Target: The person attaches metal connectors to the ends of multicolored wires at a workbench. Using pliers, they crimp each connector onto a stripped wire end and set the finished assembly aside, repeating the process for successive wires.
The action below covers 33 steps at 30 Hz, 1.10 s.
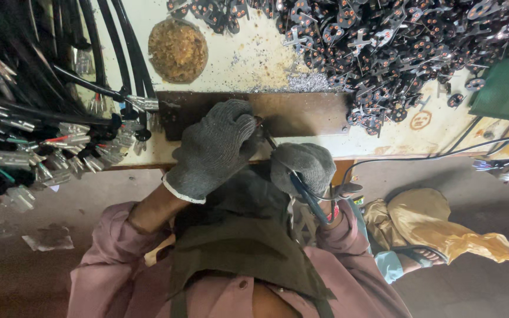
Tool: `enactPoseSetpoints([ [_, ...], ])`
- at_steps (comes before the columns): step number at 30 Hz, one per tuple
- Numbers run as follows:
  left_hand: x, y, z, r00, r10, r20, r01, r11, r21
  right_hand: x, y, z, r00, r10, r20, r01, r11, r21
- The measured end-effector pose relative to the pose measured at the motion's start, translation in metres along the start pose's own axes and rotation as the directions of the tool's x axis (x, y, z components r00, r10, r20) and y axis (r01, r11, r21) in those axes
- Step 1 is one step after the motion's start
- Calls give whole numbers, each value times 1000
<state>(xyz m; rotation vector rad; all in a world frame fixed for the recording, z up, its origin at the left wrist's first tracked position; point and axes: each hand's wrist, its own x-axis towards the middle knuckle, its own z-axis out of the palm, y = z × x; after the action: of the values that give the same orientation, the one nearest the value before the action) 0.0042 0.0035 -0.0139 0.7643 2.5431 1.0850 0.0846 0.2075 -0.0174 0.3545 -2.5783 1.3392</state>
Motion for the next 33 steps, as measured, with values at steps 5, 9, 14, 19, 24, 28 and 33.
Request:
enactPoseSetpoints([
  [5,4,3,-6,998,-17,67,16,1000,15,3,1,-5,998,25,60,-23,999,-33],
  [9,6,6,-11,997,-36,66,39,998,-39,3,5,-13,976,23,215,-39,997,71],
  [14,7,6,-8,999,-23,31,25,997,-70,-1,10,-9,950,97,297,-106,994,14],
  [19,4,4,-6,999,-7,51,10,998,-57,-5,4,-1,1000,5,25,-5,1000,14],
  [24,6,5,-10,1000,8,17,-8,1000,-13,-3,0,1,996,68,60,-69,998,7],
  [28,8,6,-10,999,1,44,0,1000,-13,-6,4,3,999,47,19,-45,992,-117],
  [33,7,5,-6,994,-55,93,57,998,-26,-23,5,-11,917,347,198,-385,901,201],
])
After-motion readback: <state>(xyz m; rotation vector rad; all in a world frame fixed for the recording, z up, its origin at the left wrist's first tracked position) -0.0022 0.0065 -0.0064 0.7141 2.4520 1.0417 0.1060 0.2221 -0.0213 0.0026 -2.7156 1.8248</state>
